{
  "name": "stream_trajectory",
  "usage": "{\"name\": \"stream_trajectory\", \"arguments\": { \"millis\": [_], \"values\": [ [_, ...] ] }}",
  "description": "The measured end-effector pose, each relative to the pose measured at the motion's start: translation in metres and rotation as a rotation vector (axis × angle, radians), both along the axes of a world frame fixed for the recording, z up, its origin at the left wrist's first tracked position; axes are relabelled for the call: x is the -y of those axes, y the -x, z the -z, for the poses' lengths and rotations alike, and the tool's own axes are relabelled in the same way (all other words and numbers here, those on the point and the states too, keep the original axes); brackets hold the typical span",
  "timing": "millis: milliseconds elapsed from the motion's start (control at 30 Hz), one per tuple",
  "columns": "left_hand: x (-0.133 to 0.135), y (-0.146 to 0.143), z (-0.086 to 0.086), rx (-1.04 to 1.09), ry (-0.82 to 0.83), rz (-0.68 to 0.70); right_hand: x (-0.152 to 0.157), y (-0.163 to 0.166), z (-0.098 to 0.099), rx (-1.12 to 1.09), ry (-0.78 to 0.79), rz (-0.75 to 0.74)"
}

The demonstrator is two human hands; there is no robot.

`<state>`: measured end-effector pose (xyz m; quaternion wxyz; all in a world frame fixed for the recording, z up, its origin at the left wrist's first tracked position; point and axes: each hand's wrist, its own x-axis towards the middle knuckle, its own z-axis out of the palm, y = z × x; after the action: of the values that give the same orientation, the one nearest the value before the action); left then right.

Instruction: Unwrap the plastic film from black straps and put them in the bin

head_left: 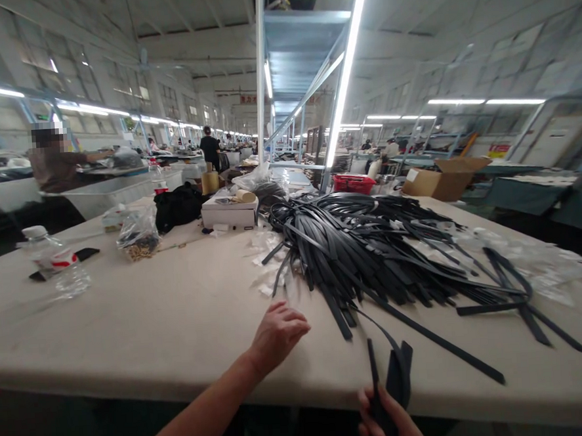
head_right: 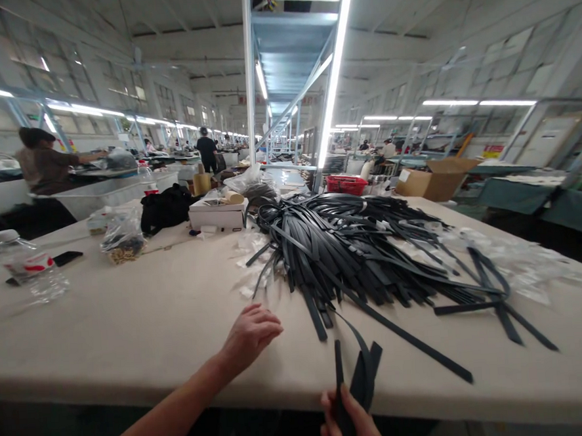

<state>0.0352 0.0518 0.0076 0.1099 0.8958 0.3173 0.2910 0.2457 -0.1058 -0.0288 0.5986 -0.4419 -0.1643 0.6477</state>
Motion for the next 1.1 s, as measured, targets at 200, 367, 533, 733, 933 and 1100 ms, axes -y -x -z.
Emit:
{"name": "stream_trajectory", "arguments": {
  "millis": [200,367,533,733,933,1100],
  "values": [
    [0.039,0.037,0.003,0.08,-0.046,0.015,-0.029,0.024,-0.018,-0.006,0.047,-0.067],
    [0.004,0.021,0.009,0.011,-0.026,-0.204,-0.05,0.027,-0.022,-0.053,-0.021,0.104],
    [-0.038,-0.027,0.012,-0.053,-0.039,-0.186,-0.049,0.027,-0.02,-0.03,-0.015,0.198],
    [-0.07,-0.066,0.015,-0.193,-0.107,-0.117,-0.052,0.02,-0.004,-0.046,-0.009,0.069],
    [-0.068,-0.047,0.009,-0.193,-0.127,-0.103,-0.059,0.013,0.012,-0.096,-0.041,0.038],
    [-0.015,-0.012,-0.003,-0.069,-0.121,-0.015,-0.054,0.017,0.003,-0.074,-0.046,0.016]
  ]
}}
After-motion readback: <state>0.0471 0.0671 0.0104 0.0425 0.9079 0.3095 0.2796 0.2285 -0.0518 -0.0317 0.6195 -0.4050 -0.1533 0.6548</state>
